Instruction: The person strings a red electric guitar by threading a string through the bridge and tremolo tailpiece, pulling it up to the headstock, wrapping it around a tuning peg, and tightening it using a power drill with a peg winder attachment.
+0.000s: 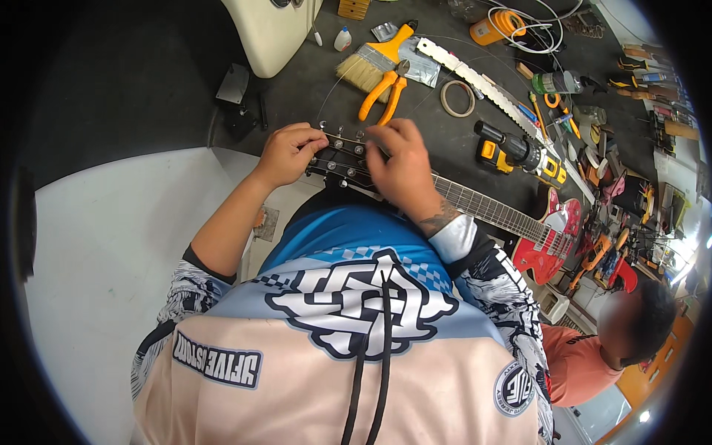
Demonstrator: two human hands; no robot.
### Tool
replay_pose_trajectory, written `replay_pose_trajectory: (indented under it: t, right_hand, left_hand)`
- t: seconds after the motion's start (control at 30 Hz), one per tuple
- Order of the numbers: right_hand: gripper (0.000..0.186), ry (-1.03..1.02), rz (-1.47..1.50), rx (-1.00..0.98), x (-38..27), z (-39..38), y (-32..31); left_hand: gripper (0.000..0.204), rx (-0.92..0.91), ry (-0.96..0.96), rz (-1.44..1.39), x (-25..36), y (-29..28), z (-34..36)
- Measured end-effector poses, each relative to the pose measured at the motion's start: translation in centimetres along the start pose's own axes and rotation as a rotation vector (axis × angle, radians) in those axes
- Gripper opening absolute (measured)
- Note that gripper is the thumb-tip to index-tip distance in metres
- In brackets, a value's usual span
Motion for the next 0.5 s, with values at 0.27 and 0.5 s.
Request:
replay_pose_trajectory:
  t: [0.27,0.5]
  right_hand:
    - [0.049,0.428,-0.203,-0.031,9.3,4.8,2.0]
    - [0.112,1.042,-0.247,-0.057,8.7,9.5,7.9]
  left_hand:
    - [0.011,0.036,-0.075,-0.015,-0.3,0.4,-0.5]
    - [0.013,-0.030,-0.150,-0.102,-0.9,0.3,0.0]
Point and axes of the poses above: each hand's wrist, its own z-axis towards the middle knuckle, its own y-axis out of the palm, x = y × z, the point moved 3 cm from there along z, towards the middle knuckle, and after that the axes turned 4 degrees about x, right-handed, at the moved point
